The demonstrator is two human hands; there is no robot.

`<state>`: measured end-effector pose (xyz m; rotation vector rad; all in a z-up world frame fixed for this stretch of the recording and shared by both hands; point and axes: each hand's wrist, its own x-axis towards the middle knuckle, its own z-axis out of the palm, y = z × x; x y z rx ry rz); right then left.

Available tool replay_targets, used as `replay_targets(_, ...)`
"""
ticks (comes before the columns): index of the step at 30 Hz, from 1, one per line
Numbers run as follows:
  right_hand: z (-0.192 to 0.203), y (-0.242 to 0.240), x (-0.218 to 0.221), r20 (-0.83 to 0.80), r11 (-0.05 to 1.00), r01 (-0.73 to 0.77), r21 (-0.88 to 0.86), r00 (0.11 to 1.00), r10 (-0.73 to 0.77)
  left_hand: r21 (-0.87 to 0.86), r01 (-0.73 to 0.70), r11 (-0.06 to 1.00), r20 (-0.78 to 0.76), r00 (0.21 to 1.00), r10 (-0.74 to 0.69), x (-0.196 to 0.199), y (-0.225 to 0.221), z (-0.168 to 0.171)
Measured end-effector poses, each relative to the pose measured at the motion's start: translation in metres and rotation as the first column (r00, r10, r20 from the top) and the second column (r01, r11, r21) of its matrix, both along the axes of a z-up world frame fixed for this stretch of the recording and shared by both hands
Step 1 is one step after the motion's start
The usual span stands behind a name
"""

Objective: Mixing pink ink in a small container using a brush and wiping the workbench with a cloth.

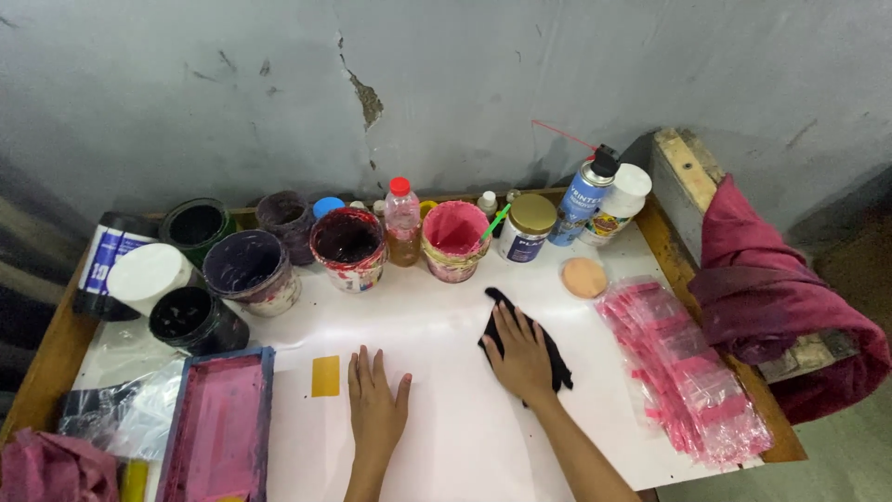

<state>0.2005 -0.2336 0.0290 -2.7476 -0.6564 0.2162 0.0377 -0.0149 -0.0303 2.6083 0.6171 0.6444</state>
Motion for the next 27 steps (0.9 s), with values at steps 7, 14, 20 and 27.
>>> replay_targets(7, 0.007, -0.014, 0.077, -0.091, 0.998, 0.059, -0.016, 0.994, -0.060, 0.234, -0.004, 0.972, -0.046, 0.999, 0.015, 0.003, -0.006, 0.007)
replay_targets(14, -0.031, -0.040, 0.042, 0.061, 0.916, 0.400, 0.041, 0.914, -0.402, 0.245, -0.017, 0.969, 0.008, 1.000, 0.015, 0.004, -0.010, 0.014)
replay_targets(20, -0.064, -0.042, -0.022, 0.340, 0.927, 0.375, 0.013, 0.870, -0.356, 0.212, -0.019, 0.977, -0.015, 1.000, 0.023, 0.006, -0.012, 0.018)
replay_targets(27, -0.038, 0.035, -0.092, 0.323, 0.993, -0.101, 0.058, 0.943, 0.077, 0.286, 0.063, 0.956, -0.058, 0.997, -0.048, 0.005, -0.009, 0.005)
